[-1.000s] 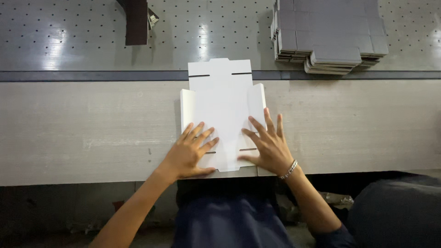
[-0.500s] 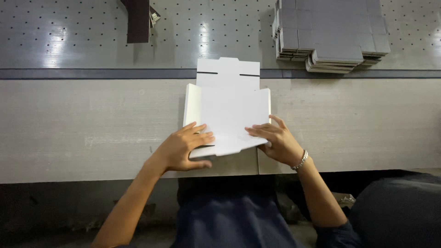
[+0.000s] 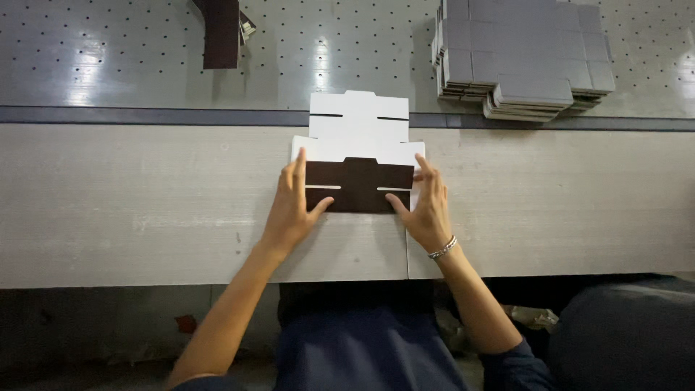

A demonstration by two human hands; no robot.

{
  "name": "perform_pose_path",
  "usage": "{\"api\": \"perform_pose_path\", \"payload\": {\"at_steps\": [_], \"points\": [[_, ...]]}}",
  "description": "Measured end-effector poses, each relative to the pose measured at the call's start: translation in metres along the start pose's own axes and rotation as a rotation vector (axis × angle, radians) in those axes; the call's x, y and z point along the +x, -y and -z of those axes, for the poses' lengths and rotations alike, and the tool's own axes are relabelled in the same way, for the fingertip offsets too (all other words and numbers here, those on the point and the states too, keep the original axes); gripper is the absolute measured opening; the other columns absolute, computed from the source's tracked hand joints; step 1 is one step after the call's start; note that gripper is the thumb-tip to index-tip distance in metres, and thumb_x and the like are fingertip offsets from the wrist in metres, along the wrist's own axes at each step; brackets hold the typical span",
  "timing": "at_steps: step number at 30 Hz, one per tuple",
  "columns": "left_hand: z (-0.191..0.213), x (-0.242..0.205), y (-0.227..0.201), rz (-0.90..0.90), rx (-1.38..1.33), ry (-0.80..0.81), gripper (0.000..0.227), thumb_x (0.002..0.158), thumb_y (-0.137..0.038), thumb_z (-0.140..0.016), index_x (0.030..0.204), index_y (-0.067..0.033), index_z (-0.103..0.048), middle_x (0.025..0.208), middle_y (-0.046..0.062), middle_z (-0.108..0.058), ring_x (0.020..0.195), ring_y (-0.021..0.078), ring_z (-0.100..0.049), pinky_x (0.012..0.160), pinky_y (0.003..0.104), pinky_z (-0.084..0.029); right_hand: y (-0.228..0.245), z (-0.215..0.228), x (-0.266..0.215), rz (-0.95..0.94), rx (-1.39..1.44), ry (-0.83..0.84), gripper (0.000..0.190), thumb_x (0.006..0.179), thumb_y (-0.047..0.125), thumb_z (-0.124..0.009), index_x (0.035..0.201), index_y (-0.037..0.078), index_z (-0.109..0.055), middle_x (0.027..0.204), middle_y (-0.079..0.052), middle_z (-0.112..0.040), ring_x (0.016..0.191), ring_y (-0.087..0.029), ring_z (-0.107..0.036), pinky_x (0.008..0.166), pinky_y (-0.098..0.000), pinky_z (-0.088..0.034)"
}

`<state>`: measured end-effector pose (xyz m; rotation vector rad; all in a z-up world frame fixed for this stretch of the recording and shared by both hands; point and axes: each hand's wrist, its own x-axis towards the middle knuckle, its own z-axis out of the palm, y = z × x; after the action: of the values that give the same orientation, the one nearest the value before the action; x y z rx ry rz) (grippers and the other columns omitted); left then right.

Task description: The person folds flat white cardboard sheets into small rectangular boxes by hand. They fold the side flaps inward, tuck them into slots, and then fold the top and bottom flaps to close the box. The process is repeated for multiple boxes.

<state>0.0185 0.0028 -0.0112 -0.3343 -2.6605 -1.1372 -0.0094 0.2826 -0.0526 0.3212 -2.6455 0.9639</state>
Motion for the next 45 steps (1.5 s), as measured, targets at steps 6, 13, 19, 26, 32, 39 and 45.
{"api": "perform_pose_path", "payload": {"at_steps": [6, 13, 19, 26, 32, 39, 45], "points": [[-0.054, -0.01, 0.048, -0.416, 0.305, 0.281, 0.037, 0.105, -0.026, -0.046, 0.137, -0.0166, -0.061, 0.155, 0.01, -0.049, 0.147, 0.0265, -0.042, 0.123, 0.049, -0.027, 0.037, 0.009, 0.002, 0.138, -0.385, 0.336, 0.046, 0.104, 0.027, -0.051, 0.15, 0.035, -0.05, 0.163, -0.011, -0.034, 0.156, -0.03, -0.019, 0.12, -0.0636, -0.008], [-0.024, -0.016, -0.017, -0.339, 0.498, 0.543, 0.131, 0.072, -0.099, -0.034, 0.16, -0.0024, -0.021, 0.169, 0.021, -0.012, 0.157, 0.0353, -0.009, 0.126, 0.055, -0.002, 0.052, -0.012, 0.001, 0.258, -0.558, 0.355, 0.058, 0.108, 0.039, -0.034, 0.164, 0.03, -0.022, 0.169, -0.019, -0.012, 0.157, -0.032, -0.002, 0.119, -0.0616, 0.001], [-0.022, 0.007, -0.002, -0.332, 0.288, 0.49, 0.094, 0.088, -0.067, -0.058, 0.15, 0.0021, -0.043, 0.166, 0.027, -0.021, 0.152, 0.0439, -0.024, 0.123, 0.052, -0.027, 0.033, -0.014, 0.02, 0.391, -0.493, 0.329, 0.066, 0.101, 0.055, -0.044, 0.16, 0.03, -0.033, 0.16, -0.018, -0.034, 0.15, -0.037, -0.029, 0.119, -0.0612, -0.019], [0.001, 0.022, -0.022, -0.464, 0.545, -0.131, 0.015, 0.09, -0.022, -0.068, 0.104, -0.0164, -0.072, 0.093, 0.0, -0.067, 0.1, 0.0234, -0.066, 0.103, 0.049, -0.043, 0.056, 0.028, 0.025, 0.55, -0.203, -0.201, 0.036, 0.078, 0.02, -0.088, 0.109, 0.01, -0.072, 0.089, -0.003, -0.064, 0.08, -0.02, -0.064, 0.096, -0.0409, -0.051], [-0.005, -0.028, -0.044, -0.375, 0.548, 0.15, 0.013, 0.096, -0.013, -0.059, 0.097, -0.0226, -0.067, 0.088, -0.003, -0.062, 0.079, 0.0198, -0.066, 0.061, 0.031, -0.056, 0.061, 0.05, -0.025, 0.513, -0.177, 0.146, 0.009, 0.079, 0.013, -0.081, 0.084, 0.015, -0.073, 0.087, 0.003, -0.068, 0.078, -0.015, -0.067, 0.071, -0.0316, -0.057], [0.006, -0.027, -0.061, -0.55, 0.605, -0.083, 0.033, 0.096, -0.013, -0.062, 0.125, -0.0266, -0.07, 0.099, -0.004, -0.069, 0.1, 0.0183, -0.065, 0.077, 0.029, -0.055, 0.076, 0.051, -0.027, 0.517, -0.111, -0.057, 0.022, 0.082, 0.003, -0.074, 0.099, 0.016, -0.079, 0.09, -0.002, -0.07, 0.083, -0.023, -0.068, 0.069, -0.0348, -0.055], [0.016, -0.011, -0.077, -0.655, 0.455, -0.458, 0.028, 0.099, -0.019, -0.065, 0.123, -0.0305, -0.074, 0.122, -0.006, -0.071, 0.111, 0.021, -0.061, 0.093, 0.034, -0.05, 0.087, 0.06, -0.011, 0.682, -0.021, -0.487, 0.02, 0.094, 0.02, -0.065, 0.1, 0.025, -0.083, 0.098, -0.003, -0.076, 0.089, -0.024, -0.067, 0.078, -0.0376, -0.053]]}}
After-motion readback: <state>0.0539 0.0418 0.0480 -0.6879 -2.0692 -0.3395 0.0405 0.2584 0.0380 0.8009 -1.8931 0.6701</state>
